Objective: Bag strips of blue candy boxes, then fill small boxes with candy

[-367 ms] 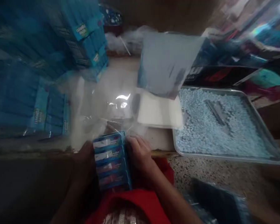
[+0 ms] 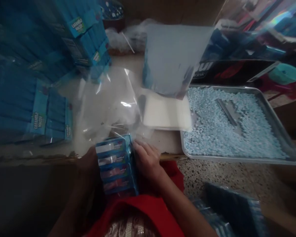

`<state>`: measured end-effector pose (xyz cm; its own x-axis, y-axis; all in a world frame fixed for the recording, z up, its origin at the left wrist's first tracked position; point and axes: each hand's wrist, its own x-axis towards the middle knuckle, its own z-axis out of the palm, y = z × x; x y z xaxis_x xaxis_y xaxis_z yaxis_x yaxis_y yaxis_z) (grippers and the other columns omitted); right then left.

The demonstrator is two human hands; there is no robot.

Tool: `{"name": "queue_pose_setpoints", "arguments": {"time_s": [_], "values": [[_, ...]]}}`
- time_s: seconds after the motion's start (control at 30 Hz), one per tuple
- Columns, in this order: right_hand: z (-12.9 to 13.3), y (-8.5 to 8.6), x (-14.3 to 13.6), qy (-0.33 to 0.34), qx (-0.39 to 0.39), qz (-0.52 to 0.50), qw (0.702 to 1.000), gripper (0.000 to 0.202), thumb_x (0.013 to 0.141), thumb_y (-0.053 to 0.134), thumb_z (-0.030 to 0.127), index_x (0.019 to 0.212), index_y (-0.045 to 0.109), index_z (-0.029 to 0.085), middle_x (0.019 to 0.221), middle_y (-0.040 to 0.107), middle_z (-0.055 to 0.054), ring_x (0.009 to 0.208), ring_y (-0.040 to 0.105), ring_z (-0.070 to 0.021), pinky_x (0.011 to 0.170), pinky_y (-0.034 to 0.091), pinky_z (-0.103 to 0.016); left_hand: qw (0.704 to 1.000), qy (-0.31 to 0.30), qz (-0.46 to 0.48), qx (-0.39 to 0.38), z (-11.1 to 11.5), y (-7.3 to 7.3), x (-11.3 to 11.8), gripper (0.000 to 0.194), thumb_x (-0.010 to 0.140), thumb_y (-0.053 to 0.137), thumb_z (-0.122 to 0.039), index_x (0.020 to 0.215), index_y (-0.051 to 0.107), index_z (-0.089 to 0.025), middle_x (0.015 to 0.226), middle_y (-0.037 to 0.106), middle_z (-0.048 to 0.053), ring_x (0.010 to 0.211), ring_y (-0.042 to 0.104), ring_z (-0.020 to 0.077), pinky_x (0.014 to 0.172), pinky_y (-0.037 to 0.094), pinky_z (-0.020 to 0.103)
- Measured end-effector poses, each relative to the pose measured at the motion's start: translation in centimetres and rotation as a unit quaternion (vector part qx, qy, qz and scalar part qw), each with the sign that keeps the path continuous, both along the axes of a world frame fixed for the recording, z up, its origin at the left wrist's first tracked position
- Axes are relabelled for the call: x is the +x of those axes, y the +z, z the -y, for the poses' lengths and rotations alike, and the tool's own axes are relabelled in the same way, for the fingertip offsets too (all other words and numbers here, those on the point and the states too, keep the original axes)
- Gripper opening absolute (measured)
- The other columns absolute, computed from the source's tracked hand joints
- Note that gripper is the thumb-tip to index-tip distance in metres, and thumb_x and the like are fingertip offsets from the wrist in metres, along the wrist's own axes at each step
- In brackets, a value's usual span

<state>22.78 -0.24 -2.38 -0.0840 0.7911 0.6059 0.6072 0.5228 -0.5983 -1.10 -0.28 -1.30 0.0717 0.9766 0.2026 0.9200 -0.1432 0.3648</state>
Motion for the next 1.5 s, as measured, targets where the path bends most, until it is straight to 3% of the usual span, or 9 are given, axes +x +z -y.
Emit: {"name": "queue_pose_setpoints", "arguments": {"time_s": [0.27, 0.4, 0.63, 0.77, 0.93, 1.07, 1.3, 1.43, 1.5], "values": [[-0.7, -2.1, -0.9, -0.119, -0.059, -0.045, 0.990, 0.011, 0.092, 0.062, 0.017, 0.082, 0.064, 0.021, 0.080, 0.074, -0.003, 0.071, 0.069, -0.0155, 0.068, 0.052, -0.027, 0.988, -0.141, -0.055, 0.040, -1.0, -0.1, -0.9, 0.025, 0.099, 0.051, -0.031, 0.109, 0.069, -0.016, 0.093, 0.071, 0.008, 0.078, 0.068, 0.0195, 0.064, 0.046, 0.027], [-0.2, -1.5, -0.6, -0.057, -0.070, -0.033, 0.995, 0.014, 0.093, 0.058, 0.014, 0.084, 0.067, 0.022, 0.074, 0.071, 0.000, 0.065, 0.065, -0.0134, 0.064, 0.047, -0.026, 0.962, -0.211, -0.103, 0.141, 0.1, 0.6, -1.5, 0.016, 0.096, 0.056, -0.025, 0.094, 0.069, -0.017, 0.082, 0.070, 0.007, 0.067, 0.063, 0.0182, 0.059, 0.041, 0.028], [1.3, 0.3, 1.1, -0.030, -0.024, 0.007, 0.999, 0.014, 0.091, 0.065, 0.012, 0.100, 0.069, 0.022, 0.079, 0.075, -0.001, 0.067, 0.067, -0.0143, 0.065, 0.047, -0.028, 0.983, -0.147, -0.075, 0.084, 2.0, 1.9, 0.4, 0.015, 0.096, 0.056, -0.025, 0.100, 0.068, -0.018, 0.092, 0.071, 0.008, 0.079, 0.067, 0.0201, 0.066, 0.045, 0.029], [2.7, 0.6, 2.2, 0.018, 0.026, 0.042, 0.999, 0.018, 0.088, 0.070, 0.011, 0.103, 0.068, 0.021, 0.084, 0.077, -0.003, 0.070, 0.068, -0.0144, 0.066, 0.048, -0.029, 0.994, -0.105, -0.027, -0.031, 1.9, 1.2, 0.8, 0.022, 0.098, 0.048, -0.026, 0.092, 0.067, -0.018, 0.089, 0.071, 0.007, 0.082, 0.068, 0.0194, 0.067, 0.048, 0.027], [4.9, -0.3, 3.3, 0.051, 0.023, 0.036, 0.998, 0.014, 0.090, 0.068, 0.010, 0.102, 0.067, 0.019, 0.079, 0.074, -0.002, 0.067, 0.065, -0.0129, 0.064, 0.047, -0.028, 0.986, -0.153, -0.053, -0.037, 2.6, -0.3, -0.1, 0.029, 0.100, 0.046, -0.032, 0.092, 0.069, -0.016, 0.091, 0.071, 0.009, 0.080, 0.068, 0.0189, 0.070, 0.050, 0.026], [6.3, -1.1, 3.3, 0.029, -0.015, 0.031, 0.999, 0.018, 0.093, 0.064, 0.013, 0.077, 0.060, 0.020, 0.064, 0.063, 0.002, 0.057, 0.054, -0.0105, 0.059, 0.040, -0.027, 0.975, -0.203, -0.077, -0.038, 4.6, -0.4, -0.4, 0.030, 0.101, 0.047, -0.035, 0.094, 0.070, -0.018, 0.085, 0.068, 0.007, 0.073, 0.065, 0.0158, 0.066, 0.049, 0.022], [11.8, -2.7, 6.4, 0.084, -0.026, 0.064, 0.994, 0.036, 0.100, 0.051, 0.021, 0.064, 0.055, 0.022, 0.051, 0.048, 0.004, 0.046, 0.043, -0.0103, 0.048, 0.032, -0.027, 0.952, -0.300, -0.026, 0.049, 11.3, 0.5, 0.4, 0.034, 0.104, 0.040, -0.029, 0.097, 0.072, -0.020, 0.075, 0.066, 0.005, 0.058, 0.060, 0.0112, 0.055, 0.046, 0.018], [14.9, -4.0, 8.8, 0.188, -0.069, 0.093, 0.975, 0.045, 0.106, 0.043, 0.031, 0.066, 0.062, 0.023, 0.052, 0.054, 0.002, 0.046, 0.052, -0.0119, 0.046, 0.038, -0.026, 0.960, -0.249, 0.103, -0.073, 14.9, 0.4, -0.1, 0.029, 0.103, 0.045, -0.030, 0.110, 0.072, -0.024, 0.098, 0.072, 0.009, 0.083, 0.069, 0.0157, 0.077, 0.055, 0.024], [15.5, -4.0, 8.8, 0.205, -0.139, 0.062, 0.967, 0.036, 0.104, 0.048, 0.039, 0.080, 0.071, 0.025, 0.069, 0.066, -0.001, 0.061, 0.064, -0.0139, 0.055, 0.049, -0.025, 0.945, -0.188, 0.216, -0.156, 15.7, 0.5, 0.0, 0.023, 0.100, 0.051, -0.035, 0.107, 0.070, -0.023, 0.114, 0.069, 0.012, 0.102, 0.068, 0.0208, 0.088, 0.057, 0.031]]}}
